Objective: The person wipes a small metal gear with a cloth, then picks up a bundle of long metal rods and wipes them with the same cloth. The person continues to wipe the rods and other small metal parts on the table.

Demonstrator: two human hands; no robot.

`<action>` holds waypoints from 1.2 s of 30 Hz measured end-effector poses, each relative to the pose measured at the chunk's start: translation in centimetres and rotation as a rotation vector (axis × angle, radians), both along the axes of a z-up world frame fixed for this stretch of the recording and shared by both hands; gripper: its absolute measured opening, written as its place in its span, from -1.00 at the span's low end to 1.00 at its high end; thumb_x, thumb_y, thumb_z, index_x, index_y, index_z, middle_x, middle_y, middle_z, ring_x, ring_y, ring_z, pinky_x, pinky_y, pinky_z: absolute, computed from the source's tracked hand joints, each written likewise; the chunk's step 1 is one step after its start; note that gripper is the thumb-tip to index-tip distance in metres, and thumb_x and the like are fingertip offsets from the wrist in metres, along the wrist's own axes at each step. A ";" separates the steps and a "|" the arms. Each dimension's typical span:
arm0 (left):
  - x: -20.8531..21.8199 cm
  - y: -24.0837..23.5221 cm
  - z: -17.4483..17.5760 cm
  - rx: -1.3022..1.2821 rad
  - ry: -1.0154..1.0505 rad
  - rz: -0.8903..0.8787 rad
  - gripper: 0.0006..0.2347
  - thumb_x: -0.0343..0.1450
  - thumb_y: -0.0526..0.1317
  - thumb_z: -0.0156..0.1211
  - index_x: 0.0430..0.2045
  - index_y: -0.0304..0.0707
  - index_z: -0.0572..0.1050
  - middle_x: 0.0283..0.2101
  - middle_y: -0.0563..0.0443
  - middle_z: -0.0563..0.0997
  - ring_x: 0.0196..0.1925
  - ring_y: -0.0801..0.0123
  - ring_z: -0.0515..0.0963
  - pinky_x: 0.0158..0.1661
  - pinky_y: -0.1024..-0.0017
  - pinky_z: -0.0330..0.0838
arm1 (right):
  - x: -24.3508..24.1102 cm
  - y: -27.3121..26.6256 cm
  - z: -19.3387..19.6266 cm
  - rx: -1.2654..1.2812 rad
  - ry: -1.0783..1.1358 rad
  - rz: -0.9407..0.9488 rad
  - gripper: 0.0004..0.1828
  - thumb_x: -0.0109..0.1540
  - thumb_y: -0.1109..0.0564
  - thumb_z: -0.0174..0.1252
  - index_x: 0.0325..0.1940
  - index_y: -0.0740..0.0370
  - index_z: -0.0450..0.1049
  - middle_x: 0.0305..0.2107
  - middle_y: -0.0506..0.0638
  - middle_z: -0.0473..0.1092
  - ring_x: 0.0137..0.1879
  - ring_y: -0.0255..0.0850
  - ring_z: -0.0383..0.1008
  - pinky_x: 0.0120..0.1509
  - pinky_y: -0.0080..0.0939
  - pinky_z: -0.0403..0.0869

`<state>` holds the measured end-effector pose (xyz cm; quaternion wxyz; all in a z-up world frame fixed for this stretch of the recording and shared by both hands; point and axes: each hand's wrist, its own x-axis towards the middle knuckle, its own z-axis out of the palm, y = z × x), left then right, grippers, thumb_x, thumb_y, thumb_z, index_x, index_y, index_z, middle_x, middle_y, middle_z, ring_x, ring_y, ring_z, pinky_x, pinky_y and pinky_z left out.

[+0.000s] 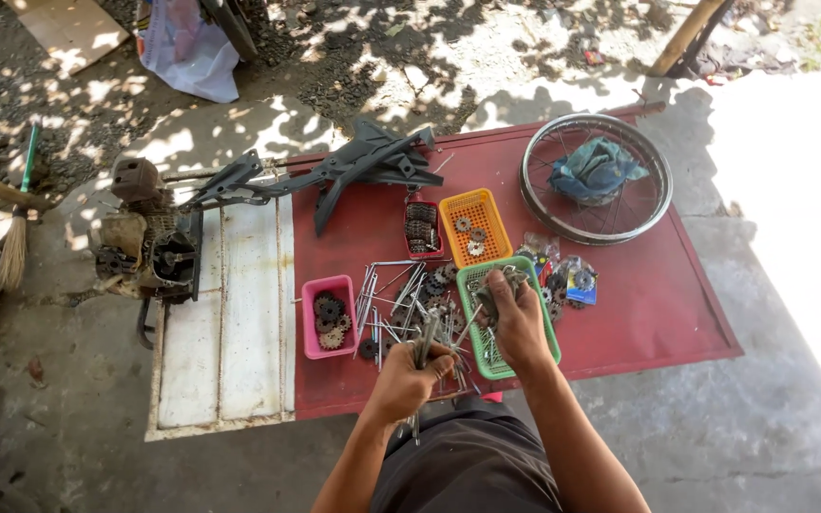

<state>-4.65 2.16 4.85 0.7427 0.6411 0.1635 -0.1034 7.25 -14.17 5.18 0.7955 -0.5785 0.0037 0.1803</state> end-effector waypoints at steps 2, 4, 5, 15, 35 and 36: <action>0.8 -1.3 -0.1 -0.048 -0.026 0.095 -0.98 0.37 -0.47 0.32 -0.41 -0.51 0.65 -0.47 -0.09 0.63 -0.50 0.40 0.48 -0.46 0.51 0.36 | 0.2 -0.6 0.4 -0.151 -0.037 0.082 -0.65 0.37 -0.14 0.04 -0.25 0.20 0.35 -0.51 -0.03 0.33 -0.46 -0.27 0.33 -0.41 -0.25 0.42; 1.5 -2.8 0.0 -0.093 -0.051 0.191 -0.99 0.34 -0.51 0.37 -0.46 -0.51 0.65 -0.51 -0.06 0.60 -0.54 0.45 0.42 -0.50 0.52 0.31 | -0.2 -0.9 0.9 -0.298 -0.075 0.166 -0.60 0.34 -0.20 0.04 -0.32 0.16 0.32 -0.48 0.01 0.34 -0.40 -0.22 0.35 -0.35 -0.21 0.43; 1.9 -3.6 0.1 -0.059 -0.131 0.214 -0.98 0.33 -0.49 0.36 -0.47 -0.46 0.65 -0.47 -0.10 0.67 -0.54 0.45 0.49 -0.50 0.54 0.40 | -0.6 -1.0 1.3 -0.353 -0.062 0.256 -0.69 0.34 -0.09 0.08 -0.25 0.21 0.39 -0.49 0.01 0.36 -0.41 -0.23 0.35 -0.36 -0.23 0.45; 0.8 -6.6 0.4 0.179 -0.039 0.303 -0.94 0.36 -0.50 0.26 -0.46 -0.38 0.62 -0.58 0.05 0.61 -0.63 0.54 0.38 -0.58 0.51 0.21 | 0.3 -1.7 -0.7 -0.354 0.085 0.429 -0.74 0.32 0.03 0.12 -0.21 0.32 0.39 -0.41 0.12 0.44 -0.23 -0.11 0.58 -0.05 -0.08 0.70; -2.0 6.9 1.1 0.073 -0.163 0.184 -0.93 0.25 -0.48 0.45 -0.56 -0.46 0.63 -0.65 -0.05 0.52 -0.54 0.44 0.44 -0.42 0.46 0.27 | -4.5 9.8 3.2 -0.358 -0.160 0.055 -0.77 0.30 0.03 0.31 -0.32 0.21 0.51 -0.57 -0.09 0.29 -0.43 -0.30 0.26 -0.33 -0.27 0.26; -1.9 7.5 0.9 0.089 -0.187 0.188 -0.89 0.21 -0.48 0.50 -0.57 -0.47 0.62 -0.66 -0.07 0.52 -0.55 0.42 0.45 -0.42 0.43 0.27 | -5.5 10.7 2.8 -0.340 -0.169 0.061 -0.80 0.26 0.07 0.35 -0.27 0.24 0.53 -0.56 -0.07 0.30 -0.39 -0.29 0.27 -0.30 -0.29 0.27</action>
